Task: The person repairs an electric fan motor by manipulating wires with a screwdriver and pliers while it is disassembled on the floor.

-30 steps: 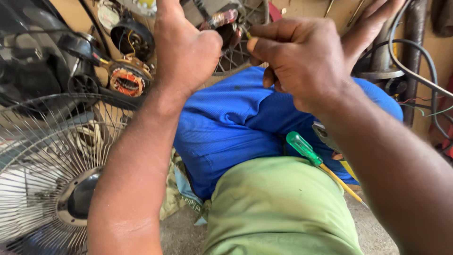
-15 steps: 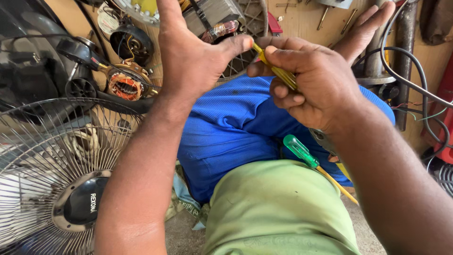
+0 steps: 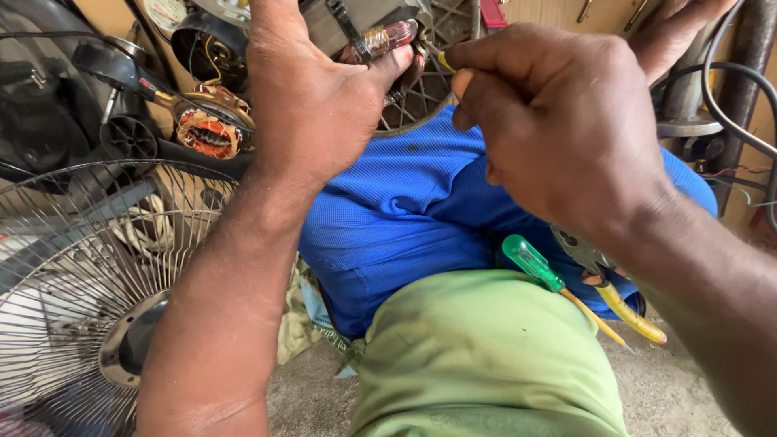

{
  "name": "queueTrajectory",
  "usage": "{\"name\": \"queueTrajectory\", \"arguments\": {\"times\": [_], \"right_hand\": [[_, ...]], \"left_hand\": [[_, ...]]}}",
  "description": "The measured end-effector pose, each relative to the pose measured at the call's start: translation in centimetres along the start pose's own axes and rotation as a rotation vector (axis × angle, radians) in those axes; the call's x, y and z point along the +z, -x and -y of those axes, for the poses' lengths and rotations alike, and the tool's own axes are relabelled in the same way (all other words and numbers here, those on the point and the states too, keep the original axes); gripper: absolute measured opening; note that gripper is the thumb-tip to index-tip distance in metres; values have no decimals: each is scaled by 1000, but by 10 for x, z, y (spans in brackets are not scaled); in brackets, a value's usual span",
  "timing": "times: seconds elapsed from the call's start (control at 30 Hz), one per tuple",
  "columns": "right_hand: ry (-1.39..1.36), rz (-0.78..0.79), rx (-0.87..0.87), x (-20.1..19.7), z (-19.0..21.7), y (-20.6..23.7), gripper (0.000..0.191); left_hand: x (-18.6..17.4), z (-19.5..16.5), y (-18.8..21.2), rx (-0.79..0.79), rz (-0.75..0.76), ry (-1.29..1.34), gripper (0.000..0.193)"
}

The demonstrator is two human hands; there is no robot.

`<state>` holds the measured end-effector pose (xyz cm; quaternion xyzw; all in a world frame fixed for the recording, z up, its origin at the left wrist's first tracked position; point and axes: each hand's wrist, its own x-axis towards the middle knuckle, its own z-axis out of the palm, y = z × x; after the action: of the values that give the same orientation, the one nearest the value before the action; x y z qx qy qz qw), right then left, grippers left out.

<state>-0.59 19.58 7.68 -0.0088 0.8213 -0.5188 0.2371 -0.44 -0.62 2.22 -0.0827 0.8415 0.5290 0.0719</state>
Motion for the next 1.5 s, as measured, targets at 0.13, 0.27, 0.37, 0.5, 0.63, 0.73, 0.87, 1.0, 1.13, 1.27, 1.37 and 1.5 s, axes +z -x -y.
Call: {"name": "queueTrajectory", "arguments": {"times": [0.13, 0.27, 0.37, 0.5, 0.63, 0.73, 0.87, 1.0, 1.13, 1.27, 1.37, 1.5], "right_hand": [[195, -52, -176, 4, 3, 6, 18], [-256, -21, 329, 11, 1, 5, 21], [-562, -72, 455, 19, -2, 7, 22], [-823, -140, 540, 27, -7, 14, 23], [-703, -150, 455, 33, -7, 15, 21], [-117, -226, -38, 38, -1, 21, 15], [-77, -211, -32, 36, -4, 22, 13], [-774, -152, 476, 34, -10, 17, 11], [-1350, -105, 646, 29, -10, 13, 7], [-1408, -32, 624, 25, -8, 8, 5], [-926, -126, 489, 30, -7, 9, 4], [-66, -221, -160, 30, -12, 17, 6]], "left_hand": [[-5, 4, 1, 279, -25, -145, 64], [-5, 10, 4, 349, -16, -174, 62], [-6, 10, 5, 253, 12, -97, 59], [-7, 8, 6, 244, 56, -37, 56], [-7, 7, 5, 246, 41, -55, 57], [-7, 7, 5, 323, 26, -131, 53], [-9, 6, 5, 332, 25, -147, 48], [-9, 4, 6, 265, 47, -89, 41], [-9, 0, 5, 257, 65, -60, 38], [-11, -7, 2, 257, 87, -55, 38], [-9, -15, -1, 211, 70, -15, 36], [-8, -24, -2, -212, 87, 128, 20]]}}
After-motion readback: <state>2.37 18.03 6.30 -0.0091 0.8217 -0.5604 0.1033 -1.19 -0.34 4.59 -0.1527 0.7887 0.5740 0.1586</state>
